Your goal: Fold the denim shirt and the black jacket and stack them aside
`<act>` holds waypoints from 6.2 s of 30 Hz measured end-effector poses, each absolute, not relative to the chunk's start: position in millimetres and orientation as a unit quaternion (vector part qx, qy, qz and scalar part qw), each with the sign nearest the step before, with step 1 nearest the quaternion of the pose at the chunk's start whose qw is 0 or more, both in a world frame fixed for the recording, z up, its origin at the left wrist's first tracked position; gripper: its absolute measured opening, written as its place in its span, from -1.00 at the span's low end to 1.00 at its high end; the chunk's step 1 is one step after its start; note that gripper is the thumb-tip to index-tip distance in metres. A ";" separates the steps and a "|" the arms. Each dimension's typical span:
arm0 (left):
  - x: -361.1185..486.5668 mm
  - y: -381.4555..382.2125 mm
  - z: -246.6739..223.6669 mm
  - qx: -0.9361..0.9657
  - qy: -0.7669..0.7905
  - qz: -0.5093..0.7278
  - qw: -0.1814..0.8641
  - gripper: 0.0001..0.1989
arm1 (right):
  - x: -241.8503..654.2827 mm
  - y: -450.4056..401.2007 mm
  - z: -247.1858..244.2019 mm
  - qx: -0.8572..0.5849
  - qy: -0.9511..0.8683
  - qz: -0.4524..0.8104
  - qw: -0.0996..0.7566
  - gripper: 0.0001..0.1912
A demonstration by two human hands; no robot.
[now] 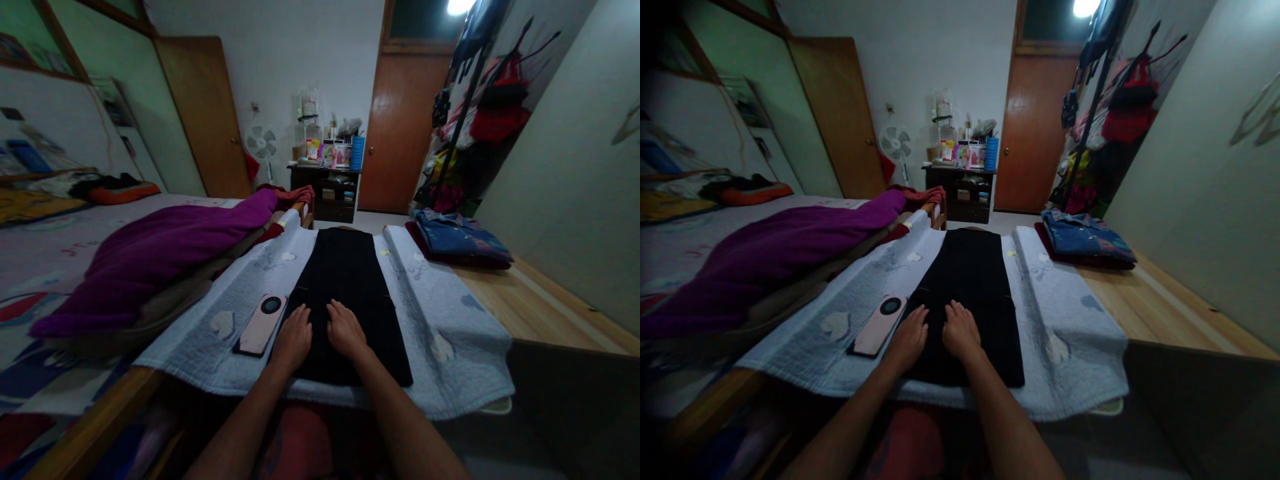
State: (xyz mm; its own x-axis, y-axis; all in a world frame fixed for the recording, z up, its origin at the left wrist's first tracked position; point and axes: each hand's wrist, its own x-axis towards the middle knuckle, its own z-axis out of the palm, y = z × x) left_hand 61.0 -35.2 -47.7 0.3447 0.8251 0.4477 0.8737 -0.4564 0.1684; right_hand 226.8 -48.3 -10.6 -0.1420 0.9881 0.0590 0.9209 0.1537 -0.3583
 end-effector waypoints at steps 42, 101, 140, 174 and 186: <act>70.0 4.7 -52.5 -0.816 -0.537 -0.213 0.032 -0.57 | 226.5 -50.1 -7.1 -0.646 -0.740 0.128 0.137 -0.42; 64.1 1.2 -24.3 -0.792 -0.586 -0.163 0.053 -0.54 | 225.0 0.3 -15.0 -0.673 -0.722 0.070 0.148 -0.34; 58.8 -16.6 -15.7 -0.780 -0.599 -0.180 0.034 -0.79 | 224.7 -0.7 -11.2 -0.680 -0.716 0.073 0.138 -0.34; 100.9 104.3 6.3 -0.778 -0.625 -0.023 -0.063 -0.46 | 224.7 2.9 -15.2 -0.680 -0.718 0.080 0.127 -0.33; 103.0 118.7 -23.3 -0.814 -0.564 -0.137 0.028 -0.44 | 224.5 2.2 -13.9 -0.679 -0.719 0.076 0.130 -0.33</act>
